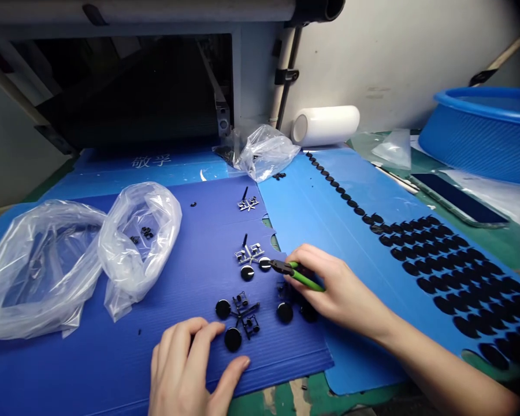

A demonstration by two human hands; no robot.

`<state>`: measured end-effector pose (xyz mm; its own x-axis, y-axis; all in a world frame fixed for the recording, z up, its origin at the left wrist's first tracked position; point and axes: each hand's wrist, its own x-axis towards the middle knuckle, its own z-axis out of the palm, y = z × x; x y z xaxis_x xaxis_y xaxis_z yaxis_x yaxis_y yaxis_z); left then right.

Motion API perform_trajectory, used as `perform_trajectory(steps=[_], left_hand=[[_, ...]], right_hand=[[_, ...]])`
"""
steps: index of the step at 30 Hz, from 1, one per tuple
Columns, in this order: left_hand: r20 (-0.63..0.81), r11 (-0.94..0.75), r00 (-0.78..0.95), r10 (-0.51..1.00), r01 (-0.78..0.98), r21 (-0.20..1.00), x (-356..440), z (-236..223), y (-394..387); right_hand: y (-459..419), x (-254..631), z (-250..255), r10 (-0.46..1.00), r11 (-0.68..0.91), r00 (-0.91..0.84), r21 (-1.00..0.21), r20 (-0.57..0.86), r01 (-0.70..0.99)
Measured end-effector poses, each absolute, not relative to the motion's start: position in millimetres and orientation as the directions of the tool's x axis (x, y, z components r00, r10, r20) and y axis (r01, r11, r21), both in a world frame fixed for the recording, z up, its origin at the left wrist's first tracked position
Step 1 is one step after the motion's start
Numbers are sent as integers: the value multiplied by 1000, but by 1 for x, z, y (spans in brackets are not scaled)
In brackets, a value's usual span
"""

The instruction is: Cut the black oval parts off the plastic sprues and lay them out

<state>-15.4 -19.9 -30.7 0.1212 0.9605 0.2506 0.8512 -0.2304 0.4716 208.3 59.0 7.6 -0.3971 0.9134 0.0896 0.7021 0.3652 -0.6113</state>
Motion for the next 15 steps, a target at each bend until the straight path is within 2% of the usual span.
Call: perform_trajectory(steps=[5, 9, 11, 12, 14, 15], left_hand=[[275, -256, 128, 953, 827, 500, -9, -29, -17], [266, -203, 48, 963, 776, 597, -6, -27, -19], [204, -135, -17, 979, 697, 704, -5, -23, -22], [159, -95, -41, 986, 646, 757, -5, -20, -24], [80, -36, -59, 995, 536, 844, -3, -14, -27], [59, -24, -59, 997, 482, 876, -2, -12, -29]], right_hand=[[96, 218, 8, 934, 352, -264, -484, 241, 801], [93, 241, 24, 943, 180, -25, -445, 332, 877], [62, 250, 26, 966, 46, 94, -514, 243, 857], [40, 252, 23, 984, -18, 118, -585, 134, 811], [-8, 248, 14, 990, -117, 17, -736, -142, 667], [-30, 243, 8, 988, -126, 2, -798, -154, 589]])
